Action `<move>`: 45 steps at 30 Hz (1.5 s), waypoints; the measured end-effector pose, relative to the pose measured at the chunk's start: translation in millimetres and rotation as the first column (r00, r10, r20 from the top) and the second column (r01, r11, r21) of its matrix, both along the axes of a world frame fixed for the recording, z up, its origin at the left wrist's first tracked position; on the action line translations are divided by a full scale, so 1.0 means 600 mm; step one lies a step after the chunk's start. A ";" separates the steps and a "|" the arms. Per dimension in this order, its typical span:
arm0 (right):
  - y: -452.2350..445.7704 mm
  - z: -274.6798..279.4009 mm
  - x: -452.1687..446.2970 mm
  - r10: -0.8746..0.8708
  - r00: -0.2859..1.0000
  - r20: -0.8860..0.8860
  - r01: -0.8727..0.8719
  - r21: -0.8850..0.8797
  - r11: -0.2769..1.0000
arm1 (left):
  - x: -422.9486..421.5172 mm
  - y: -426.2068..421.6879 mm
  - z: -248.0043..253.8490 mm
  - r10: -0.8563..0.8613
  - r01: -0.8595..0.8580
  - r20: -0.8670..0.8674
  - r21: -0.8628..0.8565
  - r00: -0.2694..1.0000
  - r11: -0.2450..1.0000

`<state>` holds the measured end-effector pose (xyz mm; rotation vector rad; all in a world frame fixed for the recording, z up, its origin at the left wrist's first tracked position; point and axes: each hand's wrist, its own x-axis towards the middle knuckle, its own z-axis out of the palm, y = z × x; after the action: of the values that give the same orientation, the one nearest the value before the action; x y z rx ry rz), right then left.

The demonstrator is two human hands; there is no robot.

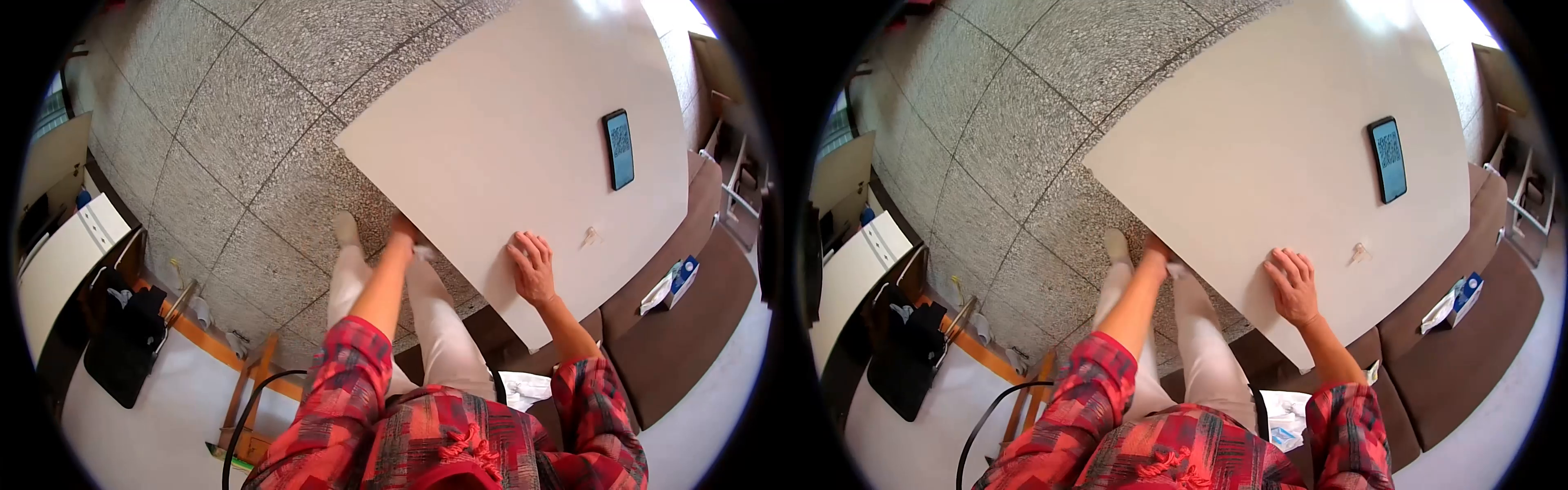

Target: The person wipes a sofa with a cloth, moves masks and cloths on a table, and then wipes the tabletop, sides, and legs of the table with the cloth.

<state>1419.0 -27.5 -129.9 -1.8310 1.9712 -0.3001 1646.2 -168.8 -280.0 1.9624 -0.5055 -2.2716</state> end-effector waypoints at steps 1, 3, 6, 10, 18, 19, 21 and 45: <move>-0.019 0.006 -0.001 0.016 1.000 -0.005 -0.016 0.003 1.000 | -0.011 0.020 -0.001 -0.066 0.066 0.018 -0.046 0.998 0.997; -0.059 0.012 -0.004 -0.102 0.993 -0.057 0.093 -0.137 0.986 | -0.033 0.051 0.006 0.048 -0.047 0.048 -0.020 0.998 0.999; -0.209 0.013 -0.015 -0.190 0.972 -0.139 0.140 -0.306 0.942 | -0.060 0.012 0.071 0.400 -0.404 0.054 0.132 0.915 0.905; -0.402 -0.043 -0.051 -0.302 0.931 -0.205 0.197 -0.415 0.888 | -0.050 -0.064 0.005 0.670 -0.659 -0.266 0.144 0.693 0.738; -0.524 -0.132 0.006 -0.508 0.783 -0.358 0.373 -0.384 0.845 | -0.009 -0.280 -0.090 0.501 -0.507 -0.079 -0.074 0.862 0.859; -0.527 -0.130 0.008 -0.514 0.784 -0.349 0.386 -0.374 0.843 | -0.004 -0.310 -0.089 0.479 -0.480 0.038 0.028 0.877 0.877; -0.528 -0.124 0.010 -0.520 0.772 -0.366 0.404 -0.349 0.846 | 0.001 -0.332 -0.126 0.245 -0.241 0.018 -0.118 0.969 0.963; -0.547 -0.109 0.014 -0.567 0.759 -0.319 0.472 -0.329 0.818 | -0.051 -0.451 -0.085 -0.799 0.614 -0.072 -0.599 0.597 0.513</move>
<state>1427.5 -355.9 -195.3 -1.5060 2.8538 -0.3466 1615.6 -439.6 -331.2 1.1116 -1.9666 -2.3706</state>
